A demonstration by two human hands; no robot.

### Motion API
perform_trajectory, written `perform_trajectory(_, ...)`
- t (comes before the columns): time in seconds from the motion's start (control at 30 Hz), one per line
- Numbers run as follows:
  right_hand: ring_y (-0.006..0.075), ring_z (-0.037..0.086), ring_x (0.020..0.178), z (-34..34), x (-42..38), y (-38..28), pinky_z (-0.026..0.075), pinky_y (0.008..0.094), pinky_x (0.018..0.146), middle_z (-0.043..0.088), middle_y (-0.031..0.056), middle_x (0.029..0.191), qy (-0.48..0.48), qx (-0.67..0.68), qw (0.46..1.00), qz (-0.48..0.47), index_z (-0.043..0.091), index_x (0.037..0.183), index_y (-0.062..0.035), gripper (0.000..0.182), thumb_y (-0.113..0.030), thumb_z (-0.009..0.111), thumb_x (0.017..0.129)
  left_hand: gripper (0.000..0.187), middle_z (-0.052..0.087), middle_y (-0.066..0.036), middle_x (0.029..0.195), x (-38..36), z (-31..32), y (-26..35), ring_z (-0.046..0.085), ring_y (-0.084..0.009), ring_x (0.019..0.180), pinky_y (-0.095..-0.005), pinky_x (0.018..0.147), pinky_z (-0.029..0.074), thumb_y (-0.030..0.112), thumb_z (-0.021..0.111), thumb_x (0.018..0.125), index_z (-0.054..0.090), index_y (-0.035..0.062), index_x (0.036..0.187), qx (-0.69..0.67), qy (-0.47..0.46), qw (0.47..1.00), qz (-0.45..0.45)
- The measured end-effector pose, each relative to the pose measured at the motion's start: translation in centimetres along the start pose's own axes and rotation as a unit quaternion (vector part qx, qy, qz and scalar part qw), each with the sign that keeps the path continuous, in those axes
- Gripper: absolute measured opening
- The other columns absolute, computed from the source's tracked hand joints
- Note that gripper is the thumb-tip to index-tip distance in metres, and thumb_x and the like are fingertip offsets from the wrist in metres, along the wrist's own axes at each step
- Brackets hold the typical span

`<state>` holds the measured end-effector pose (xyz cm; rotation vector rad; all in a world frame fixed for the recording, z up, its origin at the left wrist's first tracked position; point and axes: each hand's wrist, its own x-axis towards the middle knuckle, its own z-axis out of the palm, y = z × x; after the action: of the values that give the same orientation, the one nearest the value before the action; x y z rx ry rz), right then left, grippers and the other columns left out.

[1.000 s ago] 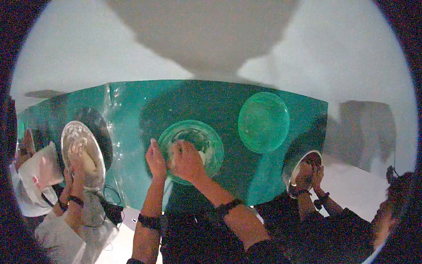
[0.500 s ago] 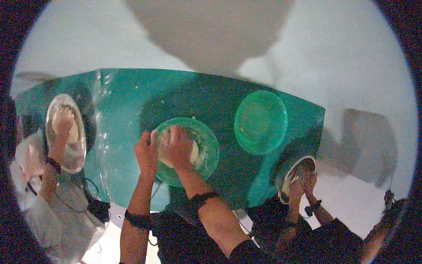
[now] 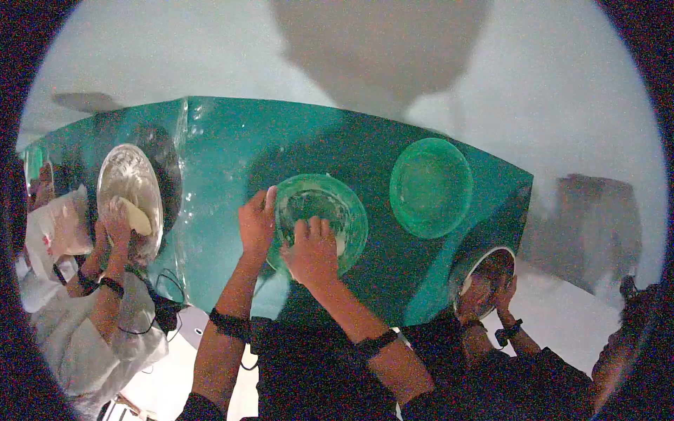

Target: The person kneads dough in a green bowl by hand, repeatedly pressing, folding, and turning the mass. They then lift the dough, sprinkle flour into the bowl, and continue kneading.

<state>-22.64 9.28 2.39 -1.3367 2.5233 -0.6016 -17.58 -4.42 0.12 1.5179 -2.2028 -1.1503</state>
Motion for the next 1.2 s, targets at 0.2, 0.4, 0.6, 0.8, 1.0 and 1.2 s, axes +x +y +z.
perform_trajectory(0.2, 0.0392, 0.059, 0.096, 1.8, 1.0, 0.9, 0.049, 0.0514, 0.087, 0.062, 0.0174, 0.099, 0.01, 0.081, 0.995, -0.059, 0.059, 0.098, -0.0065, 0.028, -0.024, 0.073, 0.081, 0.044, 0.058, -0.027, 0.07, 0.6, 0.6, -1.3, 0.05, -0.0425, 0.06, -0.0472, 0.06, 0.043, 0.036, 0.064, 0.1, 0.063, -0.0041, 0.083, -0.06, -0.001, 0.998, -0.011)
perform_trajectory(0.4, 0.0384, 0.058, 0.081, 5.6, 6.4, 2.1, 0.047, 0.0488, 0.078, 0.059, 0.0132, 0.081, 0.148, 0.13, 0.978, -0.071, 0.059, 0.086, -0.0064, 0.016, -0.014, 0.07, 0.077, 0.042, 0.048, -0.017, 0.061, 0.8, 0.4, -1.1, 0.038, -0.0187, 0.059, -0.0386, 0.056, 0.04, 0.031, 0.065, 0.1, 0.059, -0.005, 0.08, -0.131, -0.037, 0.987, -0.091)
perform_trajectory(0.6, 0.0321, 0.066, 0.085, 7.2, 7.0, 2.7, 0.049, 0.0492, 0.076, 0.067, 0.0166, 0.089, 0.058, 0.136, 0.987, 0.067, 0.063, 0.089, -0.0066, 0.017, -0.023, 0.066, 0.093, 0.043, 0.05, -0.02, 0.063, 0.1, 0.2, -0.7, 0.039, -0.0218, 0.057, -0.0411, 0.057, 0.039, 0.032, 0.065, 0.1, 0.061, -0.0062, 0.081, -0.077, -0.005, 0.994, -0.073)
perform_trajectory(0.8, 0.0355, 0.069, 0.093, 0.8, 8.5, 3.3, 0.052, 0.0474, 0.082, 0.072, 0.0172, 0.094, 0.014, 0.345, 0.925, 0.155, 0.067, 0.096, 0.0003, 0.019, -0.019, 0.064, 0.096, 0.047, 0.05, -0.022, 0.062, -0.6, 0.7, 0.1, 0.038, -0.0252, 0.057, -0.0443, 0.057, 0.039, 0.035, 0.063, 0.102, 0.062, -0.0065, 0.08, -0.088, 0.069, 0.989, -0.101)
perform_trajectory(1.0, 0.0368, 0.069, 0.093, -1.5, 2.4, 6.0, 0.054, 0.042, 0.081, 0.072, 0.0189, 0.095, 0.003, -0.082, 0.991, 0.104, 0.07, 0.097, -0.0008, 0.025, -0.026, 0.064, 0.099, 0.052, 0.048, -0.022, 0.06, -1.5, 0.6, 1.8, 0.036, -0.0224, 0.057, -0.0445, 0.057, 0.039, 0.039, 0.061, 0.103, 0.062, -0.0068, 0.078, -0.113, 0.085, 0.982, -0.124)
perform_trajectory(1.2, 0.029, 0.071, 0.084, -2.4, 1.9, 5.7, 0.056, 0.04, 0.074, 0.072, 0.0115, 0.094, -0.068, 0.323, 0.873, 0.36, 0.069, 0.11, -0.0025, 0.024, -0.019, 0.069, 0.093, 0.052, 0.049, -0.021, 0.06, -1.8, 1.2, 0.5, 0.036, -0.0231, 0.057, -0.0443, 0.057, 0.039, 0.038, 0.062, 0.103, 0.063, -0.0069, 0.077, -0.118, 0.078, 0.977, -0.158)
